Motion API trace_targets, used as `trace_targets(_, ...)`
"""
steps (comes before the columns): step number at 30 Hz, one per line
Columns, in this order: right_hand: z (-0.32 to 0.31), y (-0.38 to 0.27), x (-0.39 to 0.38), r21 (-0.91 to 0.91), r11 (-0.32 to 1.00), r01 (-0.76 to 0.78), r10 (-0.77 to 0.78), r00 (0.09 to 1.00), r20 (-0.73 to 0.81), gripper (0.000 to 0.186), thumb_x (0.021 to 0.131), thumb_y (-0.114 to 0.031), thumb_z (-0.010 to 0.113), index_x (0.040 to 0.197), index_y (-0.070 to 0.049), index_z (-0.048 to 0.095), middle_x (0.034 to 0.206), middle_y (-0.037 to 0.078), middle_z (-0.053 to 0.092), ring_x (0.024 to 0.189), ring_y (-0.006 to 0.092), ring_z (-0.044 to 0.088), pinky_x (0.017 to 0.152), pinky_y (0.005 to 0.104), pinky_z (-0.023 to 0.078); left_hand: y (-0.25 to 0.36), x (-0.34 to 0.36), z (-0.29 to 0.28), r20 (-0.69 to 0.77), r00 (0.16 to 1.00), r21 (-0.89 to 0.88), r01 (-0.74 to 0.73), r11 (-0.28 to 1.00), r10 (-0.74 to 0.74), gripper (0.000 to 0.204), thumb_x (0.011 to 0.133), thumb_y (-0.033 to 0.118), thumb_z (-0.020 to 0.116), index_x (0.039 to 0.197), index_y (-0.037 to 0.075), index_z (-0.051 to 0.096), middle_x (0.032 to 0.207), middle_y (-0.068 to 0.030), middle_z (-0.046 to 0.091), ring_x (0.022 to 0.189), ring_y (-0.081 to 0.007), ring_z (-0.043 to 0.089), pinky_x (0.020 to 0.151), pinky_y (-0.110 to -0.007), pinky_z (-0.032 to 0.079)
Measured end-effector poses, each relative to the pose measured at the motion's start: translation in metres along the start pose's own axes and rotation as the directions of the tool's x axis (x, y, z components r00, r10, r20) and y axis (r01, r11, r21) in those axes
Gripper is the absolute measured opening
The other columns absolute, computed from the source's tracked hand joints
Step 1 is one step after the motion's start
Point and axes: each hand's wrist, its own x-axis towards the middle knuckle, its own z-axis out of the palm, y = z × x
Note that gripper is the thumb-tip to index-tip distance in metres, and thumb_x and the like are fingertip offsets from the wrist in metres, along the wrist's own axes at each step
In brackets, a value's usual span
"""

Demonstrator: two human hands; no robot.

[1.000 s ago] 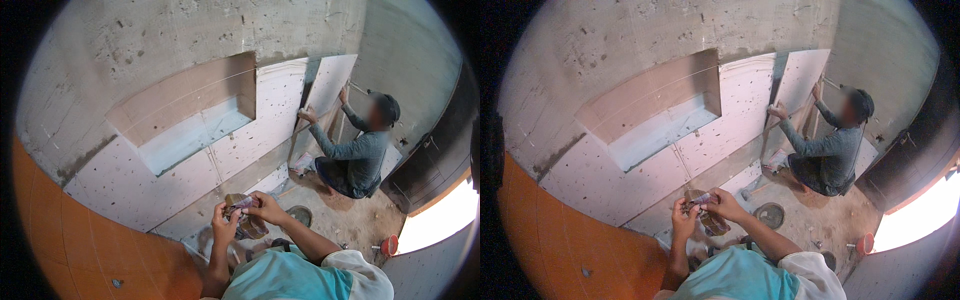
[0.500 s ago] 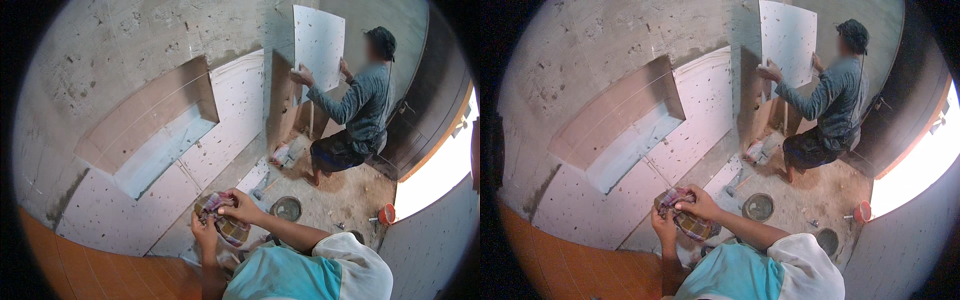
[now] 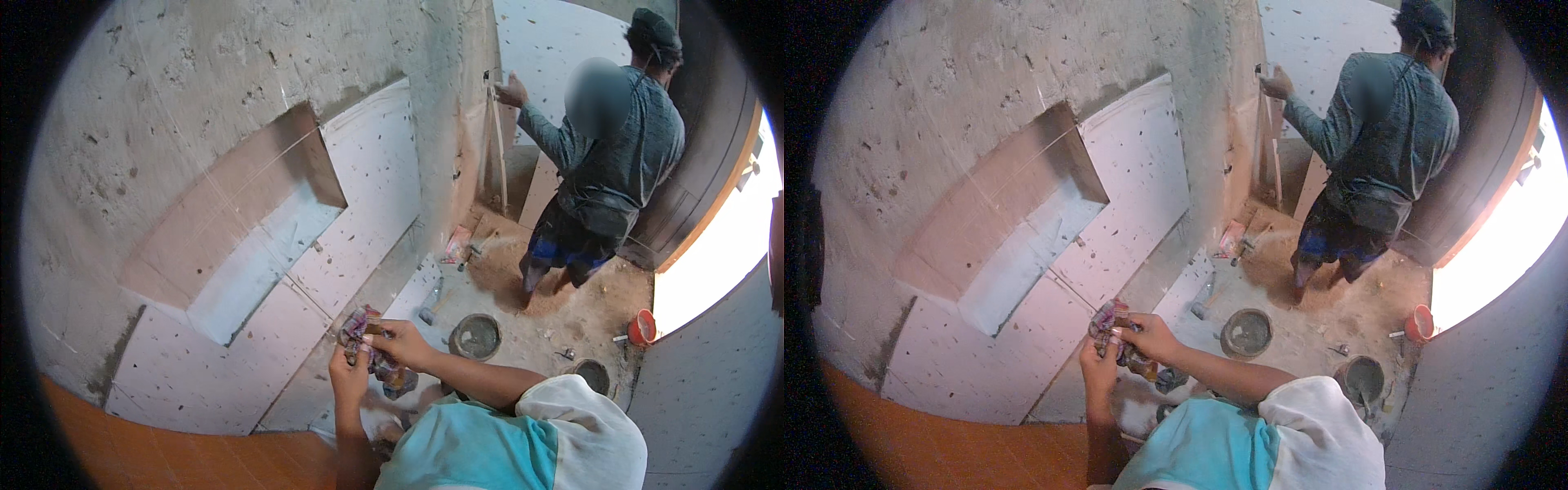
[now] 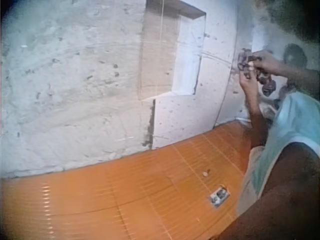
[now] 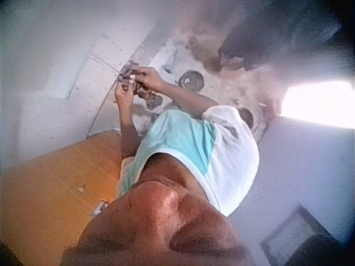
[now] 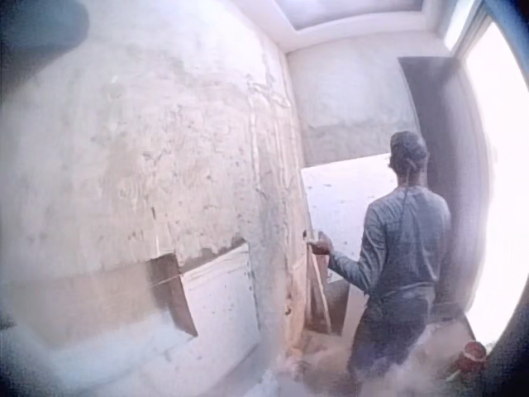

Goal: The person assists in installing wall tiles by handing a large white tile to a coworker, applying adhesive to the wall with a trowel, and wiping the installed tiles with a cloth. The person also retrieves a bucket and a cloth from another room to support the tiling process.

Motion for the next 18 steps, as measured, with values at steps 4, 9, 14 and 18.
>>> trace_targets(4, -0.024, -0.004, 0.02, -0.072, 0.995, 0.067, -0.08, 0.976, -0.201, 0.037, 0.089, -0.022, 0.065, 0.119, -0.001, 0.062, 0.103, 0.009, 0.069, 0.093, 0.0157, 0.061, 0.085, 0.0306, 0.048, 0.043, 0.025, -0.035, 0.167, 0.984, 0.36, -0.123, 0.925, 0.066, 0.046, 0.078, 0.01, 0.075, 0.119, -0.001, 0.059, 0.118, -0.0142, 0.061, 0.107, -0.0231, 0.058, 0.09, -0.036, 0.046)
trace_targets(9, -0.067, -0.03, 0.08, -0.187, 0.924, 0.333, -0.382, 0.784, -0.49, 0.047, 0.091, -0.023, 0.063, 0.131, 0.0, 0.052, 0.113, 0.013, 0.064, 0.102, 0.0176, 0.059, 0.091, 0.0307, 0.045, 0.139, 0.073, -0.109, -0.124, 0.854, 0.549, -0.366, 0.752, 0.506, 0.05, 0.082, 0.008, 0.072, 0.128, 0.001, 0.054, 0.128, -0.014, 0.057, 0.118, -0.024, 0.053, 0.102, -0.036, 0.041)
trace_targets(14, -0.088, -0.076, 0.174, -0.172, 0.841, 0.513, -0.482, 0.568, -0.667, 0.053, 0.094, -0.026, 0.058, 0.134, 0.008, 0.046, 0.13, 0.021, 0.056, 0.12, 0.0258, 0.053, 0.102, 0.0327, 0.039, 0.265, 0.149, -0.174, -0.068, 0.322, 0.933, -0.315, 0.174, 0.944, 0.045, 0.09, 0.014, 0.066, 0.131, 0.003, 0.052, 0.13, -0.0159, 0.056, 0.122, -0.0295, 0.052, 0.104, -0.041, 0.04)
trace_targets(18, -0.083, -0.104, 0.255, -0.274, 0.77, 0.576, -0.587, 0.471, -0.659, 0.051, 0.096, -0.026, 0.055, 0.133, 0.008, 0.047, 0.134, 0.026, 0.051, 0.126, 0.0333, 0.049, 0.107, 0.0344, 0.034, 0.321, 0.223, -0.206, 0.048, 0.092, 0.998, -0.045, -0.044, 0.995, 0.047, 0.094, 0.022, 0.061, 0.134, 0.002, 0.049, 0.137, -0.0168, 0.05, 0.127, -0.0325, 0.046, 0.106, -0.044, 0.037)
